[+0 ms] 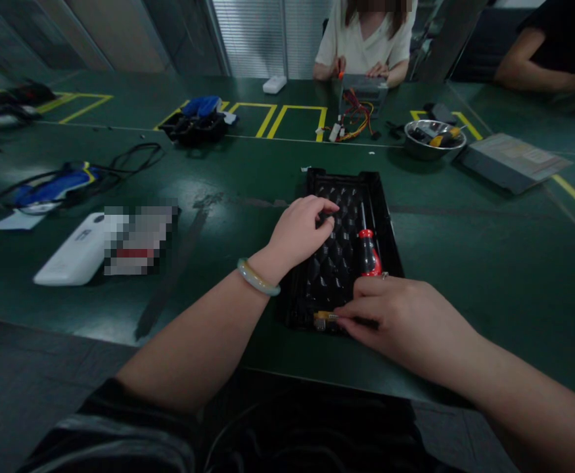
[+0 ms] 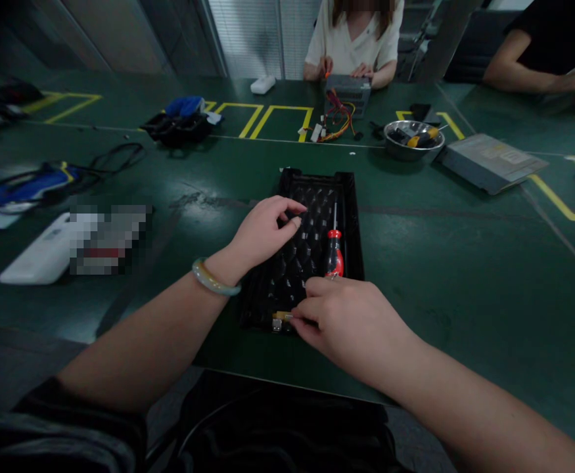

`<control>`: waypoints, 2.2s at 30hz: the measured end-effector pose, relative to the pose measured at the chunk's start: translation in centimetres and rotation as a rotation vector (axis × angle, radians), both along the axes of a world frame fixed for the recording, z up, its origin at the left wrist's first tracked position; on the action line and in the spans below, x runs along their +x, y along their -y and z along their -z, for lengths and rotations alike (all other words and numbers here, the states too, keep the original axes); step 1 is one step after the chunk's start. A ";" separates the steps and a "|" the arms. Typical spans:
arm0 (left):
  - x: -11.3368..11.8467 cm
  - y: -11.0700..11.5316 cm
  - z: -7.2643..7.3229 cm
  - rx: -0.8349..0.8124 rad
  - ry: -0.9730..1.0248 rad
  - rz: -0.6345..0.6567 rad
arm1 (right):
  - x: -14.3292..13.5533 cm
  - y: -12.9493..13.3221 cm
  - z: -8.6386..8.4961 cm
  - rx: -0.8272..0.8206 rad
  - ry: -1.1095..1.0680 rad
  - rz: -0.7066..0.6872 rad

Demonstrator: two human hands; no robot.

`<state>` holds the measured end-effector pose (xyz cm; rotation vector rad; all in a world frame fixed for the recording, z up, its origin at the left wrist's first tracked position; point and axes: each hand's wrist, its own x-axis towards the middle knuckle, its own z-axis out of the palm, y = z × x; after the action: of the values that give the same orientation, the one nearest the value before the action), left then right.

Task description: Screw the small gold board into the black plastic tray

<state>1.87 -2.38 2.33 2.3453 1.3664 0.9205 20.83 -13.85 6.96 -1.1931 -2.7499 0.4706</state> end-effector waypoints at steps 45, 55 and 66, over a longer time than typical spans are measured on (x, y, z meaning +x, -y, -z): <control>-1.2 0.0 -1.2 -0.037 -0.158 0.178 | 2.7 -3.2 -0.4 0.268 0.010 0.211; -1.4 1.3 -3.3 -0.193 -0.450 0.550 | 4.7 -5.3 1.1 0.317 0.194 -0.063; -0.8 1.6 -3.1 -0.167 -0.502 0.539 | 4.2 -5.0 1.1 0.273 0.150 -0.023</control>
<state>1.03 -3.99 5.38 2.6956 0.8145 0.0643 24.98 -8.81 5.84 -1.1715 -2.8353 0.0042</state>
